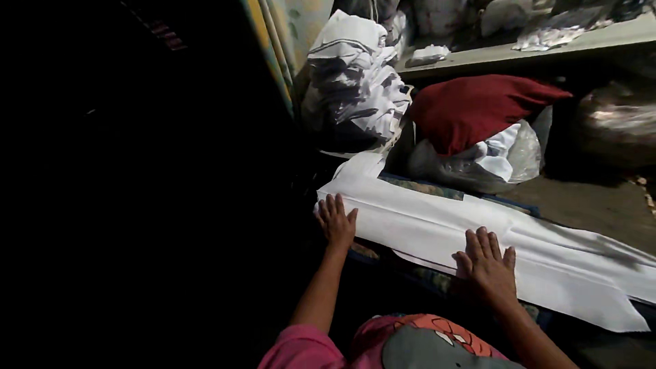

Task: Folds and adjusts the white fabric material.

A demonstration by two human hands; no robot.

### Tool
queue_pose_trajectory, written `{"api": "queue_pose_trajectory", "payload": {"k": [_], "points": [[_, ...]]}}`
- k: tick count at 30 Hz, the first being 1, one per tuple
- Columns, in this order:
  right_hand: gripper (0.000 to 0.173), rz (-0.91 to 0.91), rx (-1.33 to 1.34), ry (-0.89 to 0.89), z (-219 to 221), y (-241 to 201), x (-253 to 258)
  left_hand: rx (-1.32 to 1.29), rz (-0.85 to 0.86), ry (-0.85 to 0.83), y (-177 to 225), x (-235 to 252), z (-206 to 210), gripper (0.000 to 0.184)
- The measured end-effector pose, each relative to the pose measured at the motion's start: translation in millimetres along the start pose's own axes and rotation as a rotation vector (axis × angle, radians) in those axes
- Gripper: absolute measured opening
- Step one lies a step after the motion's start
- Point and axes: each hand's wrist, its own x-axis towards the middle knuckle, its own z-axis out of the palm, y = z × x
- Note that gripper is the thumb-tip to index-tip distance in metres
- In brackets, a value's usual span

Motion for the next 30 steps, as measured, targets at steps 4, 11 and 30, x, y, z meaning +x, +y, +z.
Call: {"api": "queue_pose_trajectory", "payload": {"k": [4, 11, 30], "points": [[0.081, 0.117, 0.0, -0.015, -8, 8, -9, -0.046, -0.064, -0.039, -3, 6, -12, 0.069], [0.064, 0.612, 0.032, 0.107, -51, 76, -33, -0.062, 0.014, 0.025, 12, 6, -11, 0.081], [0.05, 1.159, 0.653, 0.276, -107, 127, -67, 0.029, 0.428, -0.077, 63, -21, 40, 0.076]]}}
